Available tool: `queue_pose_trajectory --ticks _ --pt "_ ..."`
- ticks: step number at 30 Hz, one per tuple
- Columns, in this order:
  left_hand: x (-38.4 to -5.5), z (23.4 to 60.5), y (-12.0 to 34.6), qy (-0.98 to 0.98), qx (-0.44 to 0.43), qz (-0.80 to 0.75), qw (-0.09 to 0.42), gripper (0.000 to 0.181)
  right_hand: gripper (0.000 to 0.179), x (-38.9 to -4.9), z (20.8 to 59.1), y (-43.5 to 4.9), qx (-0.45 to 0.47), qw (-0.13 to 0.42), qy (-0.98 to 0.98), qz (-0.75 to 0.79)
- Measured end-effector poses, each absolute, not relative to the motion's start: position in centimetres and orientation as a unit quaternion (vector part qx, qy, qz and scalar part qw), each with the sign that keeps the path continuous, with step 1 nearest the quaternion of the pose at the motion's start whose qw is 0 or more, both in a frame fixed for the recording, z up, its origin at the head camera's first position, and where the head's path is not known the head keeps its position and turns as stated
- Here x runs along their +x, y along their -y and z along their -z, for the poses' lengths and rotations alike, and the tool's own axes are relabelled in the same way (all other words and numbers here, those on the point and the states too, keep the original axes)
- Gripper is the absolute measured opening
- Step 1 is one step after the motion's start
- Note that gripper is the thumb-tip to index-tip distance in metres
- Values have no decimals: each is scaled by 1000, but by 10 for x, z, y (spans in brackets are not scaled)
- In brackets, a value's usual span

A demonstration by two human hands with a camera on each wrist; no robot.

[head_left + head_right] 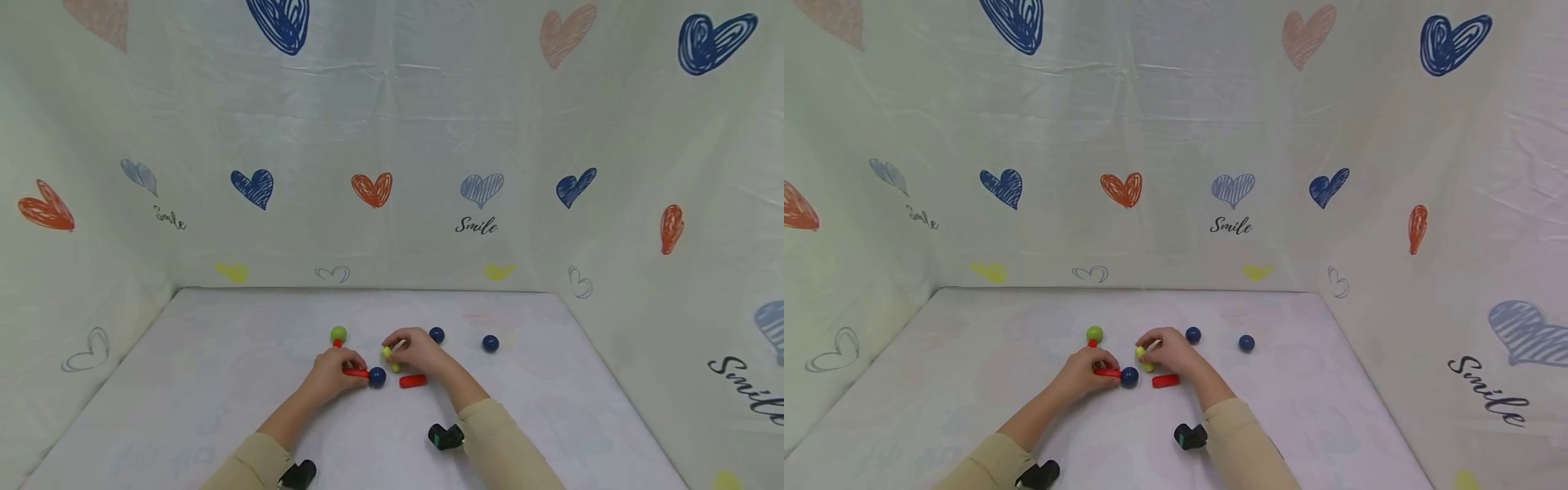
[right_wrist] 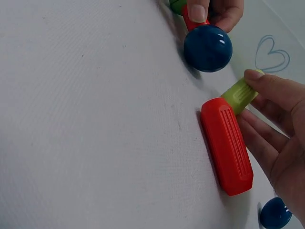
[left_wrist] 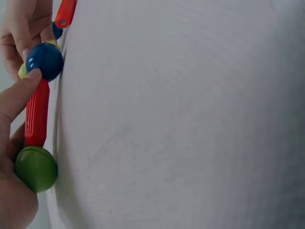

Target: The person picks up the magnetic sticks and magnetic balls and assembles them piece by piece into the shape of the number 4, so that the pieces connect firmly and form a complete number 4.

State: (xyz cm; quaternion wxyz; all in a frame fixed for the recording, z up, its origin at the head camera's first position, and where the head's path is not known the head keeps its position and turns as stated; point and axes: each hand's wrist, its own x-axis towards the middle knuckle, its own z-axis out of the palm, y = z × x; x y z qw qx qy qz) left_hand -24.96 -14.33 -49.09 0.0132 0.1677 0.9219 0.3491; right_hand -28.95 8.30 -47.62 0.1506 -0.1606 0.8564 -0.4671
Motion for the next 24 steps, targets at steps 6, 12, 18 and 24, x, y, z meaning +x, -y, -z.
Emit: queue_pose_trajectory --ticks 6,12,18,24 --pt "-251 493 142 -926 173 -335 4 17 20 -292 479 -81 -144 151 -855 475" --pt "-250 491 141 -925 174 -336 4 15 21 -295 482 -78 -144 139 -849 490" --pt "-250 492 141 -926 175 -334 -7 16 22 -296 483 -73 -144 136 -836 512" --pt "-249 492 140 -926 178 -333 -17 16 24 -295 482 -71 -149 129 -831 520"
